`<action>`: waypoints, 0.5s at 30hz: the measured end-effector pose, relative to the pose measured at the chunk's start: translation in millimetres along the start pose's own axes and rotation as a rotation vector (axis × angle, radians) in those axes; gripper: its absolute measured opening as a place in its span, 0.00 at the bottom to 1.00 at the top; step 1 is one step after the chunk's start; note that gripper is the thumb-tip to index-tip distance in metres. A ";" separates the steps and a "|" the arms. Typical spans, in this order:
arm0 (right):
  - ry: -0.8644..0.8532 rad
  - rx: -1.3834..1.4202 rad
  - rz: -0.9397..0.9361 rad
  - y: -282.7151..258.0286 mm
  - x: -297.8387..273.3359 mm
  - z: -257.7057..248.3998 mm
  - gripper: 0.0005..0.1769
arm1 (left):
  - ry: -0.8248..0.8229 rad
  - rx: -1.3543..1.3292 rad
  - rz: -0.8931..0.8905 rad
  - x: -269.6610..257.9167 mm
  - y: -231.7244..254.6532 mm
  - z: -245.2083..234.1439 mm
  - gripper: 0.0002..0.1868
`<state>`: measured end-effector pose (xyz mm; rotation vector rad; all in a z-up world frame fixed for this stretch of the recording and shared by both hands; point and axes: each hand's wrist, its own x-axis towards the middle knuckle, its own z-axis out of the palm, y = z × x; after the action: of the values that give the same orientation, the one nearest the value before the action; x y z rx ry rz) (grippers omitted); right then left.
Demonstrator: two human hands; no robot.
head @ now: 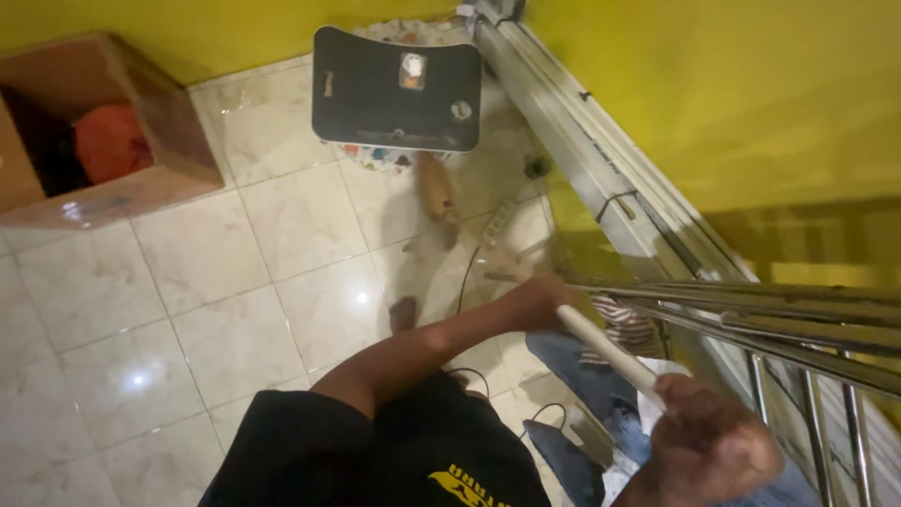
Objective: The person sweeps a tiled floor with a traditional broom, gathering scattered debris into a pile. The person moves around the room to collect the dirt and then uses a dustpan to scoop the debris.
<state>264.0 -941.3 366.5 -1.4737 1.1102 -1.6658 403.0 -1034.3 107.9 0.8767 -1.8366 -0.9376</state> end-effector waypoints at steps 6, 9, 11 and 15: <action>-0.259 -0.281 -0.131 75.0 -1.0 24.8 0.22 | -0.033 0.072 -0.041 -7.2 -72.0 -0.5 0.06; -0.366 -0.597 0.162 110.1 -28.5 43.0 0.15 | -0.092 0.177 -0.247 -53.5 -116.4 0.9 0.06; -0.406 -0.443 0.267 136.0 -40.0 52.0 0.17 | -0.078 0.149 -0.316 -91.4 -125.6 -3.9 0.05; -0.433 -0.139 0.470 165.9 -69.9 58.3 0.19 | 0.053 0.191 -0.427 -172.5 -116.7 -10.8 0.08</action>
<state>321.8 -961.9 187.5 -1.4267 1.2193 -0.9141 499.5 -945.4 -54.1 1.4380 -1.7457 -0.9919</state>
